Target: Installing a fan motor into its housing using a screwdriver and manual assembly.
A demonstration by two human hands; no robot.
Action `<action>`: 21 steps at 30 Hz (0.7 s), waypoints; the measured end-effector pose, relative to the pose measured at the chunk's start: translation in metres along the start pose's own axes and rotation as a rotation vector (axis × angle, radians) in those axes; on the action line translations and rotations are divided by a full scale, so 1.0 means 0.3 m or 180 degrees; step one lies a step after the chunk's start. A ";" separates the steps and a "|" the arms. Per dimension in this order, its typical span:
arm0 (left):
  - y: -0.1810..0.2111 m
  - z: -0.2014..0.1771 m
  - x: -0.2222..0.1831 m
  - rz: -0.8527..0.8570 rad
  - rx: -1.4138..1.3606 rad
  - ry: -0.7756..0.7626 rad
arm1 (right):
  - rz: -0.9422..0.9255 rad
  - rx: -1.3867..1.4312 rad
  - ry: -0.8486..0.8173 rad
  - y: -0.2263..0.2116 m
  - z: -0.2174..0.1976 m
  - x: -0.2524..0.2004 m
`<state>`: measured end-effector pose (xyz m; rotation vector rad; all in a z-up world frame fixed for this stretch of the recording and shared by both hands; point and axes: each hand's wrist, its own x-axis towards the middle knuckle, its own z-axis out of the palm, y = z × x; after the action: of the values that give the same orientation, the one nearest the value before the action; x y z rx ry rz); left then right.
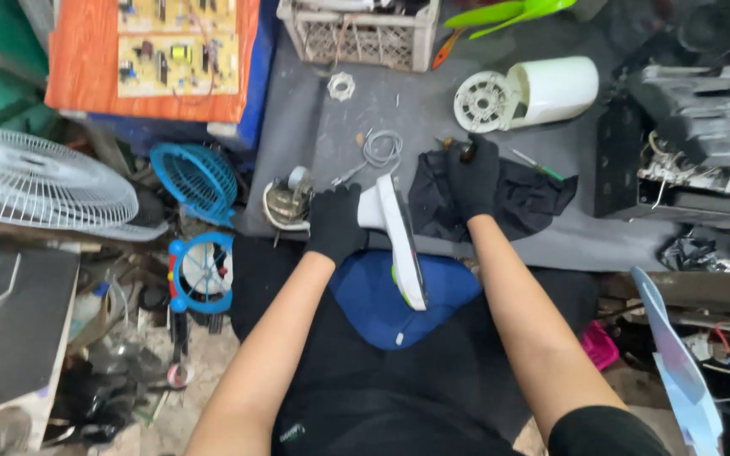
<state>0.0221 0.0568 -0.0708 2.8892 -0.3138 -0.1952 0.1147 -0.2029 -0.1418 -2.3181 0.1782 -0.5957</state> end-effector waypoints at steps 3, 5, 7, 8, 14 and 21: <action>0.038 -0.057 0.000 -0.0010 0.0047 -0.0042 | -0.0073 0.0033 0.0084 0.000 0.006 0.005; 0.052 -0.079 -0.031 0.0017 0.0123 -0.0050 | 0.0065 0.0048 -0.0050 -0.020 -0.007 -0.021; 0.052 -0.098 0.002 0.0090 0.0231 0.0041 | 0.0154 0.0090 -0.0086 -0.034 -0.007 0.014; 0.042 -0.093 0.022 0.0141 0.0338 0.0035 | 0.0202 0.0056 -0.0131 -0.035 0.000 0.027; -0.055 0.050 0.033 0.0345 -0.0074 0.0046 | 0.0364 -0.0004 -0.0387 -0.064 -0.029 0.019; -0.016 -0.130 0.059 -0.0159 -0.0905 -0.0736 | 0.0291 -0.0096 -0.0230 -0.027 -0.008 -0.004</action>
<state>0.0461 0.0655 -0.0363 2.5966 -0.2312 -0.5392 0.1121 -0.1982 -0.1351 -2.3427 0.2592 -0.4657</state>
